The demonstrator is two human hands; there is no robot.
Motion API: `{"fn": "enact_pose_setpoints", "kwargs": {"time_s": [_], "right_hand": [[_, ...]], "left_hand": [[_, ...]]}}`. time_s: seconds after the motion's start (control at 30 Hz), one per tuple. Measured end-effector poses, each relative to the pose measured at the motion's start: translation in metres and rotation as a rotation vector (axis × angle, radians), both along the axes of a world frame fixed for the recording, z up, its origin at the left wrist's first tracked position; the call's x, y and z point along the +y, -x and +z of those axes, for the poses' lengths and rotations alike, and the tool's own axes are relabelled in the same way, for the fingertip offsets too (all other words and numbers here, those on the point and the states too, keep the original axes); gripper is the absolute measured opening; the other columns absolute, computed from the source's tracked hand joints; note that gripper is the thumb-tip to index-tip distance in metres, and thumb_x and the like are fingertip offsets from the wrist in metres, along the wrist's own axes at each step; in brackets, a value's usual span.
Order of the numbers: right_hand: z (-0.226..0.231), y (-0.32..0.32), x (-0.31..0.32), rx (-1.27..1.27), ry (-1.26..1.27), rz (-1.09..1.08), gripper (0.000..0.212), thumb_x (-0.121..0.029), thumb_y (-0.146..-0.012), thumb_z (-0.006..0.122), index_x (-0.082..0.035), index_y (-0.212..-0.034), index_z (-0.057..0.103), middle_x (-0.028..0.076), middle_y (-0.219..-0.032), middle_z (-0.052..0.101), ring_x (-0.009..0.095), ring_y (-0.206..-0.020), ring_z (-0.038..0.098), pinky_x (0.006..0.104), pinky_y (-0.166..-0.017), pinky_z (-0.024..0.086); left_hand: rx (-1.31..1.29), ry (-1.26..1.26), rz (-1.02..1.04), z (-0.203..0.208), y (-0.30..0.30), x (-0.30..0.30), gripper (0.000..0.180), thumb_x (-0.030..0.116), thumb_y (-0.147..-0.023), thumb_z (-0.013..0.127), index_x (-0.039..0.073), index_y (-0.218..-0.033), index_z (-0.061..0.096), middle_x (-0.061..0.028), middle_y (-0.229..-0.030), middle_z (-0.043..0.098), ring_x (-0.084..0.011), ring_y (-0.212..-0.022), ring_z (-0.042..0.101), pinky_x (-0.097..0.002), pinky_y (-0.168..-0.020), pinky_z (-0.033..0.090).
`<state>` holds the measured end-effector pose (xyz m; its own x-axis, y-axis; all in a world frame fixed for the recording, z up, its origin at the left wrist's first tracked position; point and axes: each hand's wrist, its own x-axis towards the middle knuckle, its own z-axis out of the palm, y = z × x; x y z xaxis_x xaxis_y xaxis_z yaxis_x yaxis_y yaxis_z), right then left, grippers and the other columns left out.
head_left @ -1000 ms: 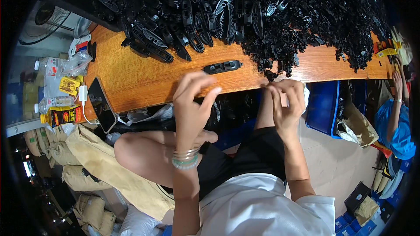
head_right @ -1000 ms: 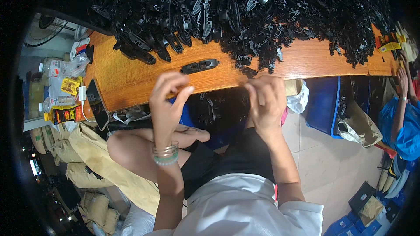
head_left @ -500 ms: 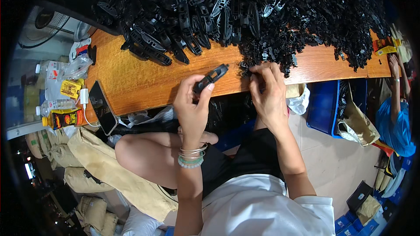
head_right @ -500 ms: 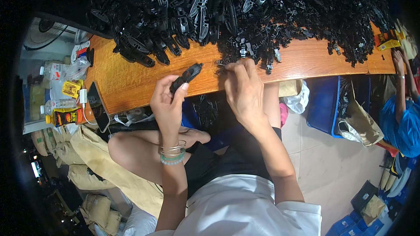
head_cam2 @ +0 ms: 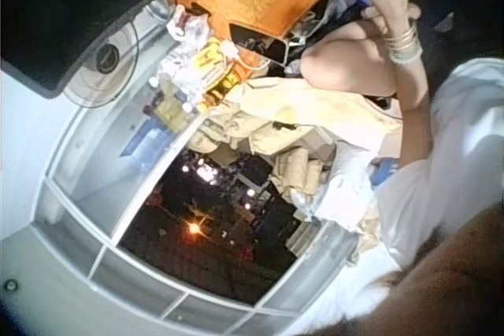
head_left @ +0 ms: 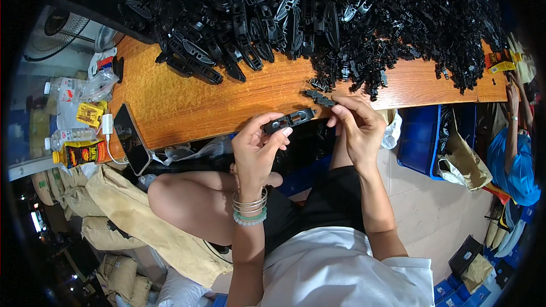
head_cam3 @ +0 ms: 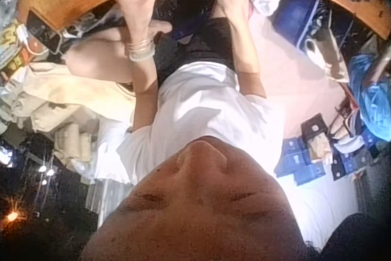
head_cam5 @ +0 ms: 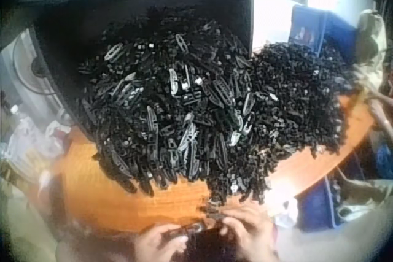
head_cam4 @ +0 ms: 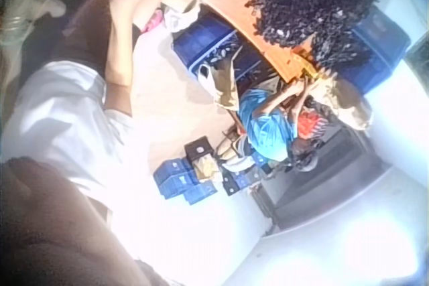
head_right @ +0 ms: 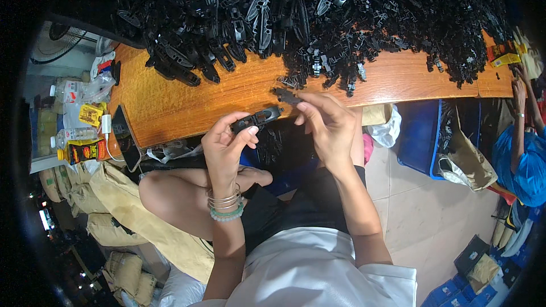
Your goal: The person repeatedly picks up plastic parts from piles on the table and fits them together by hand.
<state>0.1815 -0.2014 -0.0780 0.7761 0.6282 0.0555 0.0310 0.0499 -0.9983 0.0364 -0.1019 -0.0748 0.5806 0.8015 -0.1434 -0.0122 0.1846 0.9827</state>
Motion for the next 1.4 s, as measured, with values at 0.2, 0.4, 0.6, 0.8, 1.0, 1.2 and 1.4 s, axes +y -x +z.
{"fn": "enact_pose_setpoints", "kwargs": {"time_s": [0.2,0.4,0.6,0.8,1.0,1.2,1.4], "right_hand": [[0.009,0.016,-0.004,-0.153,-0.032,0.070,0.014,0.002,-0.075,0.067,0.000,-0.089,0.068,0.008,-0.082,0.061,0.013,-0.074,0.059,0.0226,-0.060,0.045],[0.017,0.009,-0.008,-0.499,0.048,0.146,0.020,-0.001,-0.067,0.072,-0.004,-0.086,0.070,0.005,-0.080,0.055,0.018,-0.076,0.050,0.0291,-0.067,0.039],[0.021,0.004,-0.010,-0.640,0.076,0.214,0.023,-0.002,-0.065,0.073,-0.002,-0.088,0.069,0.008,-0.087,0.059,0.023,-0.083,0.054,0.0313,-0.074,0.042],[0.016,0.007,-0.014,-0.267,0.056,0.316,0.021,-0.001,-0.071,0.071,0.004,-0.092,0.066,0.012,-0.086,0.064,0.021,-0.079,0.061,0.0282,-0.071,0.047],[-0.002,-0.006,0.000,-0.161,0.025,0.313,0.023,-0.003,-0.071,0.071,0.001,-0.093,0.065,0.010,-0.085,0.062,0.022,-0.078,0.059,0.0294,-0.070,0.045],[-0.007,-0.006,0.025,-1.010,0.204,-0.076,0.021,-0.001,-0.067,0.070,-0.003,-0.085,0.061,0.009,-0.083,0.053,0.026,-0.076,0.050,0.0361,-0.065,0.041],[-0.021,-0.011,0.027,-0.967,0.038,-0.011,0.025,0.006,-0.065,0.067,-0.002,-0.087,0.058,0.010,-0.086,0.056,0.026,-0.074,0.052,0.0353,-0.064,0.042]], "left_hand": [[-0.058,-0.018,0.017,0.006,-0.008,-0.017,0.025,-0.007,-0.078,0.064,-0.008,-0.102,0.059,-0.0106,-0.083,0.063,-0.0129,-0.069,0.064,-0.0216,-0.062,0.053],[0.004,-0.003,-0.135,0.018,0.000,-0.012,0.024,-0.008,-0.078,0.062,-0.008,-0.102,0.059,-0.0129,-0.087,0.064,-0.0153,-0.072,0.066,-0.0222,-0.062,0.054],[-0.050,0.046,-0.144,0.018,-0.003,-0.011,0.021,-0.006,-0.078,0.063,-0.006,-0.099,0.059,-0.0126,-0.088,0.064,-0.0145,-0.069,0.065,-0.0218,-0.061,0.054],[-0.007,-0.134,-0.219,0.028,-0.004,-0.006,0.015,-0.002,-0.078,0.064,-0.005,-0.092,0.060,-0.0106,-0.083,0.063,-0.0112,-0.066,0.062,-0.0211,-0.059,0.052],[-0.032,0.149,-0.024,0.018,-0.017,0.013,0.013,0.010,-0.085,0.059,-0.001,-0.079,0.058,-0.0043,-0.059,0.055,-0.0081,-0.051,0.054,-0.0179,-0.046,0.041],[0.001,-0.335,0.061,0.022,-0.081,0.048,0.009,0.002,-0.081,0.063,-0.004,-0.086,0.057,-0.0094,-0.080,0.058,-0.0135,-0.058,0.058,-0.0239,-0.049,0.045],[0.665,-1.114,0.084,0.036,-0.119,0.061,0.023,0.010,-0.073,0.067,-0.006,-0.089,0.061,-0.0198,-0.086,0.059,-0.0335,-0.073,0.062,-0.0384,-0.064,0.049]]}}
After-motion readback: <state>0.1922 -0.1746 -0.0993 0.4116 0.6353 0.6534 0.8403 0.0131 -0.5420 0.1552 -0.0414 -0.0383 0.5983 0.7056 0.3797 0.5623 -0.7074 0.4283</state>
